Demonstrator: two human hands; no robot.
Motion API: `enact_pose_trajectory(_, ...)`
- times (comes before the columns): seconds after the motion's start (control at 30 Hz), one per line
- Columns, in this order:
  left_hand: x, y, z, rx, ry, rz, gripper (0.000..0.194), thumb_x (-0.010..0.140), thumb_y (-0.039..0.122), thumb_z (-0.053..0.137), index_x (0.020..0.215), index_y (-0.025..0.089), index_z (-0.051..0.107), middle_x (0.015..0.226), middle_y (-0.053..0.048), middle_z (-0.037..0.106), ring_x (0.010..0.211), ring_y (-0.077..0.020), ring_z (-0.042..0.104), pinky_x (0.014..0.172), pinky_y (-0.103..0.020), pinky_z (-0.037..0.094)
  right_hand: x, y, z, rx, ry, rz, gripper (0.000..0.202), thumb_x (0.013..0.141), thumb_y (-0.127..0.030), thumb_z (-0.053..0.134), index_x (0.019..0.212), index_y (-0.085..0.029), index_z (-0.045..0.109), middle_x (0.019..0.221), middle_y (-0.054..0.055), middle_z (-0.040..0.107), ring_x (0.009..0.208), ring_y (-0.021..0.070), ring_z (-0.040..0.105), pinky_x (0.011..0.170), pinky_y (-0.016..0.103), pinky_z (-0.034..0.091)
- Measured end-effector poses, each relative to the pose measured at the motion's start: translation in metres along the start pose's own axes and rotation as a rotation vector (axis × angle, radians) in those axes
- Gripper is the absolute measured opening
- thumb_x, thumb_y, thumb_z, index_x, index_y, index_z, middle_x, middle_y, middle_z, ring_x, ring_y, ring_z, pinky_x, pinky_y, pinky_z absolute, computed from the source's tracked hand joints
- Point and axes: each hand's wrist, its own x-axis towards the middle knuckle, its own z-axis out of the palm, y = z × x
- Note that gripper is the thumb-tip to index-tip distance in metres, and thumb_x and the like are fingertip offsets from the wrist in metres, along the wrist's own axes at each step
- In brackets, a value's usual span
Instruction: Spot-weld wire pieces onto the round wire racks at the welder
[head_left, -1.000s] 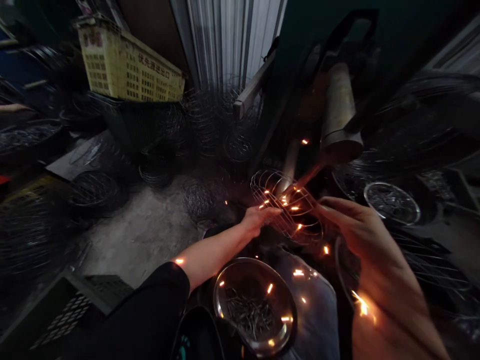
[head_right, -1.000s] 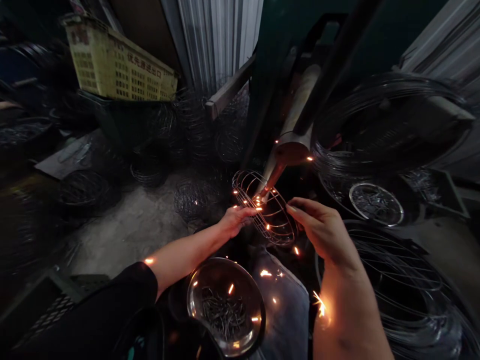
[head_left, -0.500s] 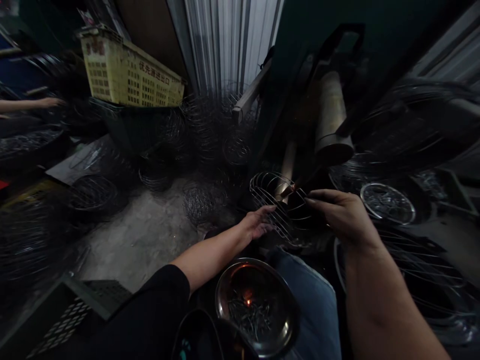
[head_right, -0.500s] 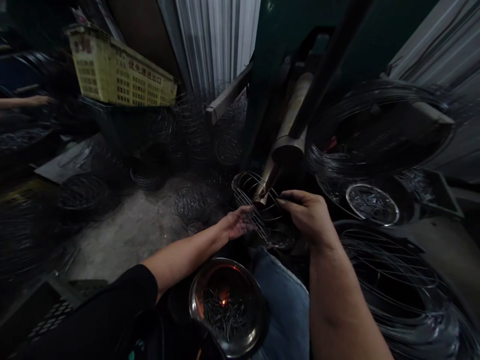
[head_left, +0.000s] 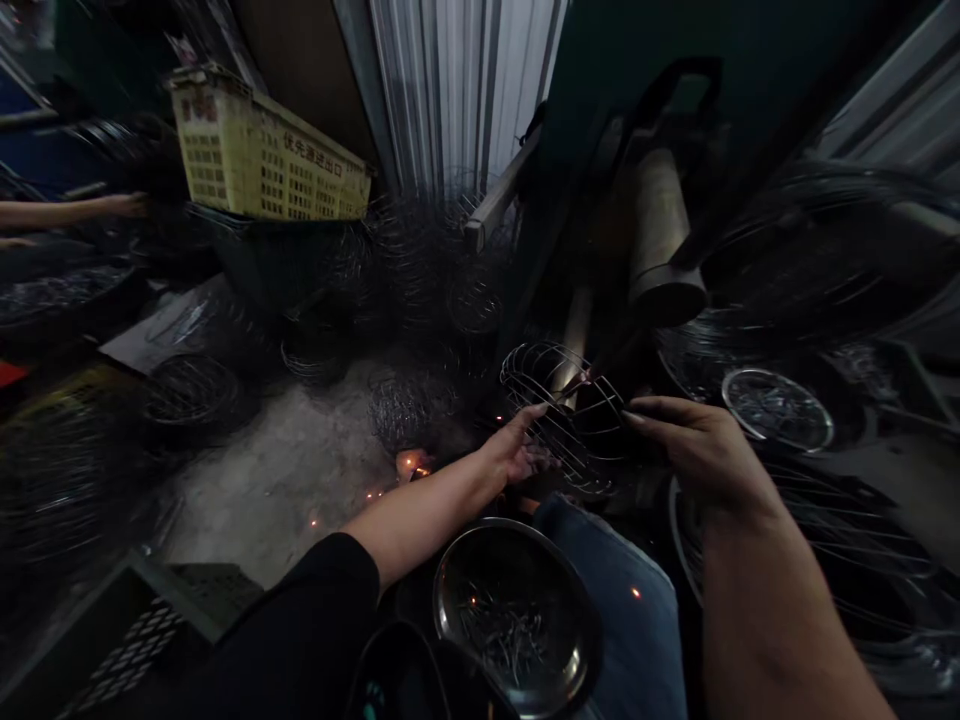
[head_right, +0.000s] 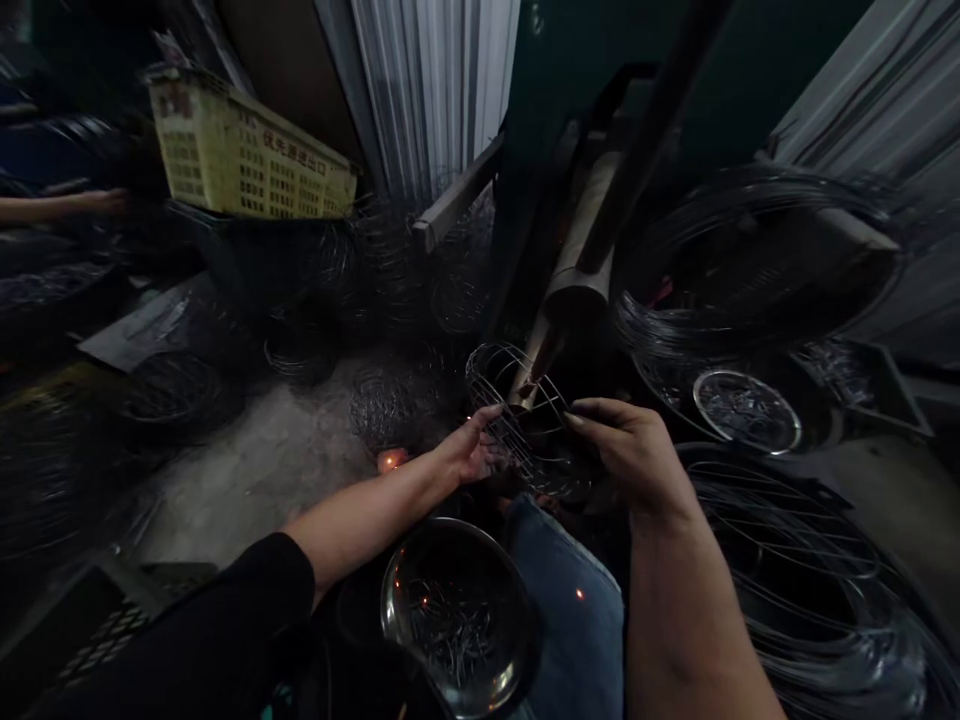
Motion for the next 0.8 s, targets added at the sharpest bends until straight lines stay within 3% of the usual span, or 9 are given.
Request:
enact_pose_trajectory(0.1,-0.011,0.0,-0.006,0.228,0.0,0.024,0.054,0.075,0.068,0.068,0.08,0.014,0.06,0.066,-0.006,0.062,0.055,-0.0175,0.062,0.051,-0.027,0.049,-0.004,0.001,-0.007,0.025,0.0,0.029,0.051,0.037,-0.046,0.098,0.076,-0.021,0.078,0.068,0.002,0.073,0.059,0.0171,0.067,0.053,0.025,0.055)
enact_pose_trajectory(0.17,-0.022,-0.001,-0.017,0.499,0.024,0.227,0.062,0.074,0.075,0.063,0.081,0.013,0.064,0.071,-0.009,0.065,0.067,-0.0228,0.067,0.062,-0.034,0.055,-0.011,0.012,-0.019,0.053,-0.018,0.052,0.052,0.041,-0.047,0.098,0.083,-0.023,0.08,0.074,0.002,0.076,0.064,0.0181,0.07,0.057,0.025,0.058)
enact_pose_trajectory(0.23,-0.031,-0.001,-0.03,0.855,0.083,0.704,0.062,0.073,0.071,0.067,0.095,0.013,0.071,0.089,-0.013,0.071,0.093,-0.0294,0.07,0.084,-0.042,0.056,-0.019,0.031,-0.032,0.063,-0.069,0.097,0.054,0.045,-0.047,0.098,0.091,-0.024,0.08,0.079,0.003,0.077,0.068,0.0202,0.073,0.061,0.027,0.06)
enact_pose_trajectory(0.3,-0.032,0.0,-0.04,1.226,0.093,1.256,0.061,0.075,0.061,0.073,0.117,0.017,0.072,0.115,-0.015,0.07,0.119,-0.0328,0.062,0.104,-0.046,0.048,-0.027,0.053,-0.04,0.093,-0.096,0.142,0.055,0.044,-0.045,0.099,0.091,-0.023,0.081,0.079,0.005,0.078,0.071,0.0223,0.074,0.064,0.029,0.062)
enact_pose_trajectory(0.33,-0.03,0.0,-0.043,1.402,0.071,1.462,0.062,0.077,0.056,0.073,0.127,0.018,0.068,0.127,-0.015,0.067,0.129,-0.0338,0.056,0.109,-0.047,0.043,-0.03,0.065,-0.042,0.123,-0.084,0.151,0.054,0.042,-0.045,0.099,0.088,-0.023,0.081,0.078,0.005,0.078,0.071,0.0226,0.075,0.065,0.029,0.062)
enact_pose_trajectory(0.4,-0.018,0.0,-0.044,1.684,0.018,1.692,0.062,0.083,0.05,0.07,0.137,0.02,0.063,0.137,-0.016,0.062,0.137,-0.0346,0.049,0.11,-0.048,0.041,-0.033,0.083,-0.04,0.197,-0.018,0.14,0.053,0.037,-0.044,0.1,0.081,-0.023,0.08,0.076,0.005,0.078,0.069,0.0212,0.074,0.066,0.028,0.062)
enact_pose_trajectory(0.47,-0.003,-0.001,-0.041,1.797,0.015,1.778,0.059,0.086,0.045,0.067,0.14,0.02,0.06,0.133,-0.015,0.065,0.134,-0.0336,0.052,0.108,-0.048,0.042,-0.036,0.094,-0.034,0.249,0.066,0.097,0.052,0.032,-0.043,0.101,0.076,-0.023,0.08,0.074,0.004,0.077,0.064,0.0198,0.073,0.063,0.027,0.062)
enact_pose_trajectory(0.57,0.014,-0.004,-0.037,1.739,0.081,1.797,0.058,0.087,0.043,0.063,0.14,0.016,0.06,0.121,-0.015,0.07,0.123,-0.0312,0.06,0.107,-0.049,0.044,-0.037,0.093,-0.025,0.22,0.144,-0.006,0.051,0.034,-0.046,0.1,0.075,-0.023,0.08,0.074,0.005,0.077,0.063,0.021,0.073,0.063,0.03,0.062)
enact_pose_trajectory(0.8,0.025,-0.003,-0.04,1.51,0.148,1.765,0.064,0.079,0.038,0.071,0.137,0.012,0.059,0.125,-0.019,0.067,0.119,-0.0309,0.062,0.105,-0.049,0.05,-0.022,0.051,-0.009,0.052,0.193,-0.108,0.051,0.043,-0.052,0.096,0.082,-0.022,0.081,0.076,0.005,0.077,0.065,0.0211,0.072,0.056,0.029,0.059)
